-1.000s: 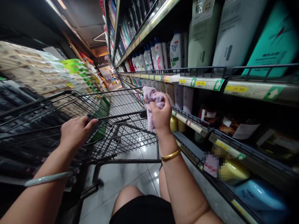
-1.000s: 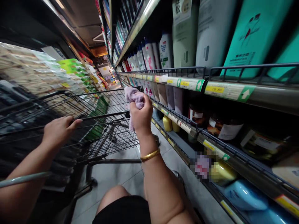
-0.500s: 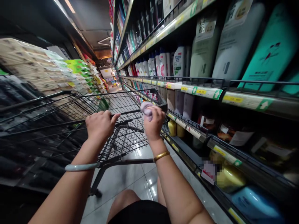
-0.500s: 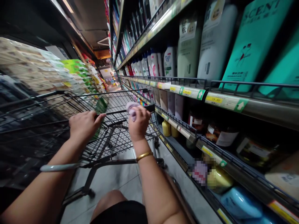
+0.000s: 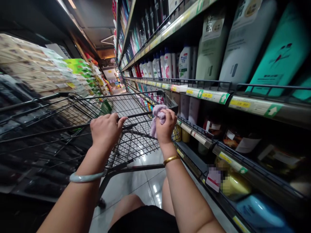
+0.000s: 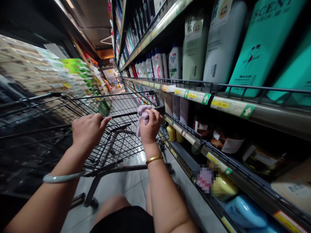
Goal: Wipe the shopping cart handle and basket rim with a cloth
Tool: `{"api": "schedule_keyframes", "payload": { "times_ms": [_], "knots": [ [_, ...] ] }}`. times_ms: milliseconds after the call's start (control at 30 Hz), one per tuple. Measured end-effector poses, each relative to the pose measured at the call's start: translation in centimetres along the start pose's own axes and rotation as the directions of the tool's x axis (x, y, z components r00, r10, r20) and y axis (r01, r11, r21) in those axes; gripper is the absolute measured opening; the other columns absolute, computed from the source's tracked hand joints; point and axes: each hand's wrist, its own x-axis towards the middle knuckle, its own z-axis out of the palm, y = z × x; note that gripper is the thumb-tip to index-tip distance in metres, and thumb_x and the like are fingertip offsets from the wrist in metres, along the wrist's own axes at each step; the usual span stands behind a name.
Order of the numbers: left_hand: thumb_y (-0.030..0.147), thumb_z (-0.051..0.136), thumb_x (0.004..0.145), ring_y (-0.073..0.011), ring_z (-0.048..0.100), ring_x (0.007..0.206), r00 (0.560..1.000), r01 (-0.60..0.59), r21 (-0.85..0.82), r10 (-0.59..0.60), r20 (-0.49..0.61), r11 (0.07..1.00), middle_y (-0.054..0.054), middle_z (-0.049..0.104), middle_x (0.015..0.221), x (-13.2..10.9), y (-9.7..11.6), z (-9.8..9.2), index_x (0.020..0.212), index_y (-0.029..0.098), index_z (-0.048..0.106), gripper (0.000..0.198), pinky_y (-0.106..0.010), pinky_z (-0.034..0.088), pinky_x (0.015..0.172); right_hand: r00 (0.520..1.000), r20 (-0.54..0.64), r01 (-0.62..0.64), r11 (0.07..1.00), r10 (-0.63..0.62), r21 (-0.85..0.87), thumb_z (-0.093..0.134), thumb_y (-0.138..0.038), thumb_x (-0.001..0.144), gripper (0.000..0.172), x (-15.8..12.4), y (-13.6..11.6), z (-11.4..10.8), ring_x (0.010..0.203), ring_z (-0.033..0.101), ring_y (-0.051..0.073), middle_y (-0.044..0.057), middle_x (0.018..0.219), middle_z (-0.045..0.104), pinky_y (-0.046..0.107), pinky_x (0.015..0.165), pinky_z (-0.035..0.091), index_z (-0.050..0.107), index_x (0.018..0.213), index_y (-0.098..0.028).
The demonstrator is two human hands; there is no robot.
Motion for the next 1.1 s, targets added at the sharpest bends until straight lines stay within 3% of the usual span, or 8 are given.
{"api": "schedule_keyframes", "payload": {
  "times_ms": [100,233,333,433,533,600,800,1100],
  "knots": [
    [0.064,0.032,0.105,-0.0338,0.067,0.097,1.0,0.019,-0.004,-0.019,-0.006,1.0,-0.014,0.075,0.096,-0.2,0.3,-0.2,0.091,0.02,0.067,0.058,-0.04,0.029,0.073,0.992,-0.114,-0.047,0.999,0.049,0.022,0.06,-0.011,0.086,0.02,0.4,0.4,-0.3,0.114,0.063,0.024,0.01,0.115,0.069,0.044,0.106,0.05,0.068,0.101,-0.021],
    [0.063,0.035,0.105,-0.0321,0.068,0.099,1.0,-0.009,-0.098,0.012,0.028,0.995,-0.013,0.076,0.1,-0.1,-0.4,-0.3,0.099,0.02,0.069,0.055,-0.04,0.036,0.078,0.99,-0.13,-0.046,0.999,0.048,0.016,0.061,-0.017,0.085,0.018,-0.1,0.4,-0.2,0.113,0.063,0.025,0.011,0.114,0.068,0.045,0.106,0.051,0.067,0.101,-0.021],
    [0.061,0.035,0.105,-0.0297,0.067,0.106,1.0,0.003,-0.17,0.002,0.031,0.985,-0.011,0.076,0.11,-0.2,-3.5,-0.1,0.108,0.022,0.071,0.053,-0.039,0.041,0.086,0.993,-0.099,-0.061,0.998,0.062,0.015,0.06,-0.018,0.084,0.02,-0.3,0.7,-0.1,0.115,0.063,0.026,0.011,0.116,0.067,0.047,0.107,0.05,0.066,0.103,-0.022],
    [0.062,0.033,0.105,-0.0315,0.065,0.113,0.996,0.085,-0.054,-0.083,0.031,0.995,-0.012,0.076,0.114,-0.9,-8.1,0.4,0.103,0.022,0.072,0.055,-0.043,0.04,0.098,0.993,-0.086,-0.077,0.997,0.078,0.013,0.06,-0.018,0.083,0.021,-0.4,0.9,0.2,0.115,0.063,0.027,0.011,0.116,0.067,0.049,0.108,0.049,0.065,0.103,-0.022],
    [0.059,0.03,0.106,-0.0313,0.068,0.105,0.993,0.037,0.065,-0.044,0.107,0.997,-0.013,0.076,0.104,-1.5,-11.6,0.7,0.095,0.021,0.068,0.055,-0.041,0.041,0.085,0.994,-0.084,-0.069,0.998,0.069,0.008,0.06,-0.019,0.082,0.022,-0.6,1.0,0.5,0.115,0.063,0.027,0.011,0.115,0.067,0.049,0.107,0.05,0.065,0.103,-0.022],
    [0.058,0.03,0.106,-0.031,0.069,0.1,0.99,-0.003,0.081,-0.009,0.143,0.997,-0.012,0.076,0.101,-1.6,-12.6,0.7,0.091,0.022,0.065,0.052,-0.04,0.038,0.075,0.994,-0.085,-0.064,0.998,0.063,-0.001,0.059,-0.019,0.082,0.023,-0.8,1.0,0.8,0.116,0.063,0.027,0.012,0.117,0.066,0.049,0.108,0.05,0.065,0.104,-0.022],
    [0.059,0.031,0.106,-0.0309,0.069,0.097,0.993,-0.002,0.084,-0.007,0.115,0.996,-0.011,0.075,0.097,-1.9,-11.5,0.2,0.088,0.022,0.063,0.052,-0.039,0.031,0.07,0.99,-0.129,-0.067,0.997,0.062,-0.036,0.057,-0.018,0.082,0.022,-0.7,1.4,0.9,0.117,0.063,0.027,0.012,0.116,0.068,0.049,0.108,0.049,0.066,0.102,-0.022],
    [0.06,0.031,0.106,-0.0283,0.067,0.085,0.999,-0.022,0.078,0.019,0.03,0.997,-0.01,0.073,0.086,-4.5,-8.9,-2.2,0.082,0.023,0.061,0.054,-0.037,0.023,0.065,0.979,-0.173,-0.107,0.994,0.104,-0.009,0.056,-0.015,0.078,0.026,0.7,2.7,-0.2,0.116,0.062,0.028,0.012,0.115,0.065,0.052,0.109,0.049,0.062,0.103,-0.022]
  ]
}}
